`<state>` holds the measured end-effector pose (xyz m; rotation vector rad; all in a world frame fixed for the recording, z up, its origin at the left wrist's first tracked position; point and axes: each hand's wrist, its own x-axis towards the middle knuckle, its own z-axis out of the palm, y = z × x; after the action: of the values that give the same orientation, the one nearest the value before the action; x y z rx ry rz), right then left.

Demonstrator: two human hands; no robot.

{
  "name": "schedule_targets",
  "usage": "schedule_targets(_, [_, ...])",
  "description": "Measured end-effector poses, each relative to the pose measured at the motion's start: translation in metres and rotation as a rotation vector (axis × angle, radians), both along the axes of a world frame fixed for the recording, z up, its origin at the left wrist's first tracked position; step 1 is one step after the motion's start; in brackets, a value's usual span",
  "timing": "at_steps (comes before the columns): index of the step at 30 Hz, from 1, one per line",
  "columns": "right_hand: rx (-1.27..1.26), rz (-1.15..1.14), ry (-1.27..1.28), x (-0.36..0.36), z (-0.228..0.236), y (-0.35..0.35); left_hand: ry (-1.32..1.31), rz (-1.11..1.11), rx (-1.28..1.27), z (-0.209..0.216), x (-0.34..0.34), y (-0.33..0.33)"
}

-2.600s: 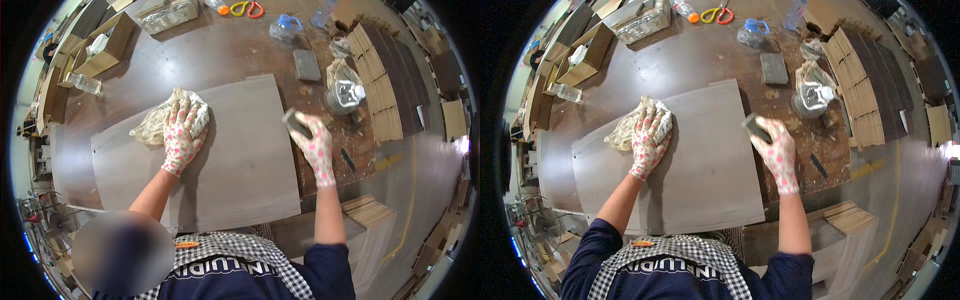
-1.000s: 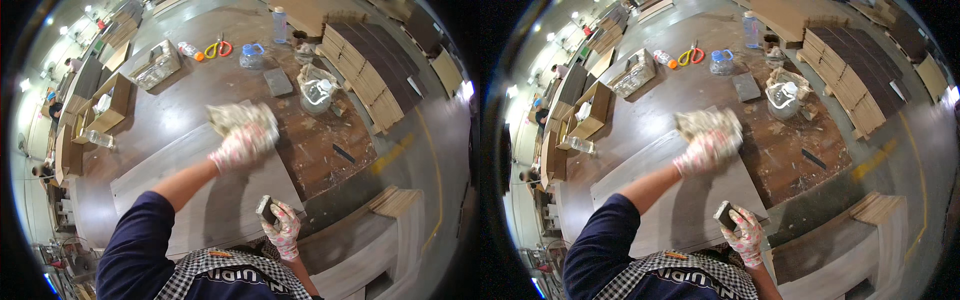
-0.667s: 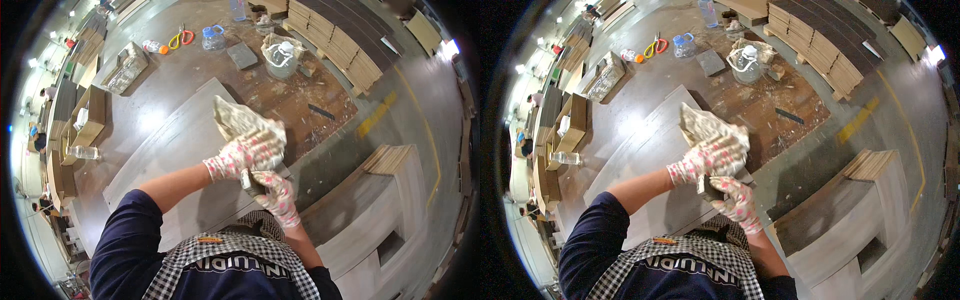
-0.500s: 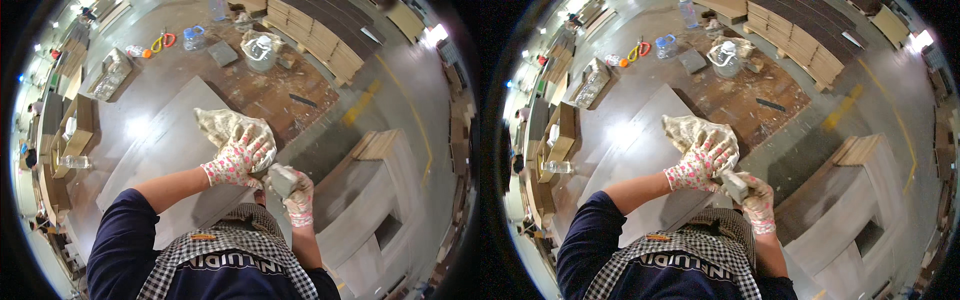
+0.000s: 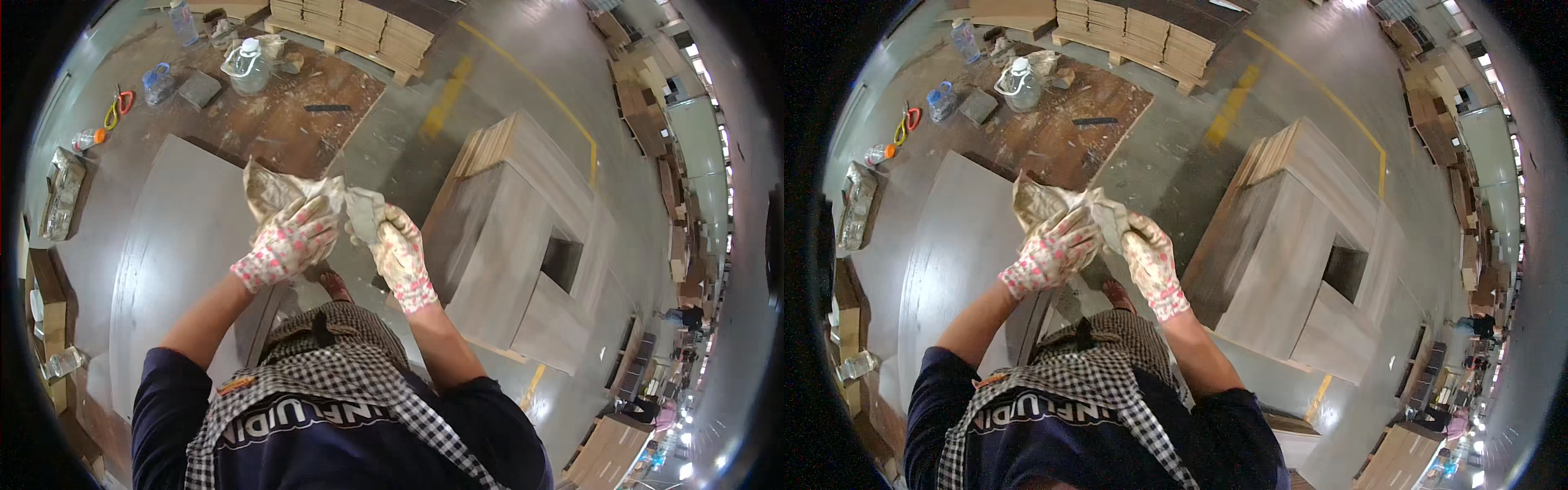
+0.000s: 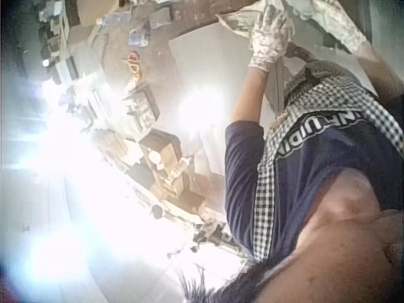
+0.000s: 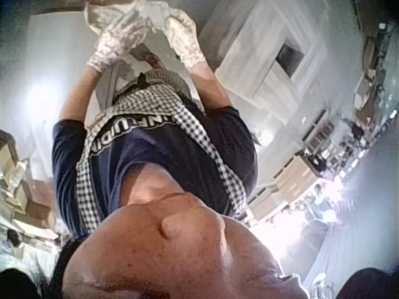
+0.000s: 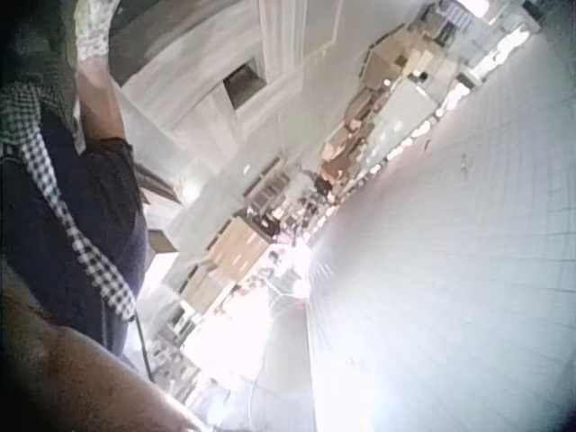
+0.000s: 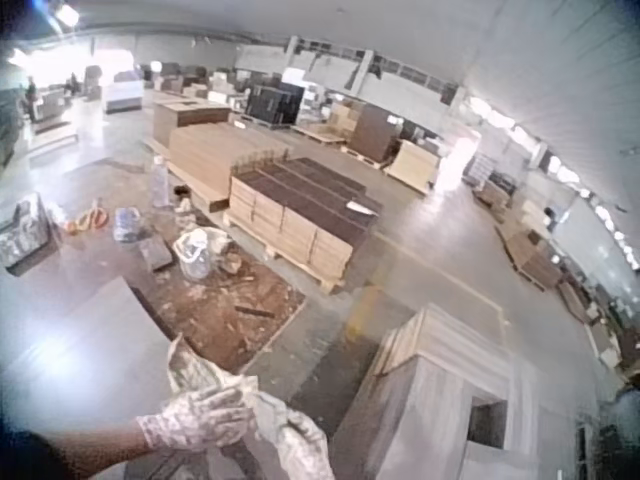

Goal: The person is sanding the surface of a wood board with a sanding block and wiping it clean with a cloth.

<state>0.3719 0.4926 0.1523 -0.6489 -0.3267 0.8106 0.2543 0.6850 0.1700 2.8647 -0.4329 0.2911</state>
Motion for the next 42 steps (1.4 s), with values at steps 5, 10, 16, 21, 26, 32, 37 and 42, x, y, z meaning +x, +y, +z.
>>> schedule_targets(5, [-0.107, -0.015, -0.040, 0.007, -0.002, 0.006, 0.162, 0.070, -0.056, 0.009, -0.112, -0.025])
schedule_targets(10, [-0.300, 0.002, -0.128, 0.011, 0.005, 0.000, 0.225, 0.543, 0.037, -0.010, -0.267, -0.079])
schedule_targets(16, [-0.456, 0.143, -0.226, 0.005, 0.002, 0.019, 0.214, 0.778, -0.104, 0.007, -0.207, -0.091])
schedule_targets(21, [-0.529, 0.206, -0.513, -0.007, 0.030, 0.039, 0.085, 0.803, -0.193, -0.007, -0.128, -0.083])
schedule_targets(26, [-0.492, 0.253, -0.553, -0.001, 0.036, 0.043, 0.260, 1.073, 0.020, 0.000, -0.233, -0.152])
schedule_targets(32, [-0.434, 0.309, -0.650, -0.030, 0.051, 0.047, 0.587, 1.592, 0.028, 0.009, -0.379, -0.253])
schedule_targets(37, [-0.290, 0.240, -1.281, -0.097, 0.026, 0.017, 0.265, 2.098, -0.004, -0.035, -0.533, -0.309])
schedule_targets(42, [-0.210, 0.181, -1.694, -0.168, 0.030, -0.014, -0.871, 2.204, -1.069, -0.082, -0.622, -0.391])
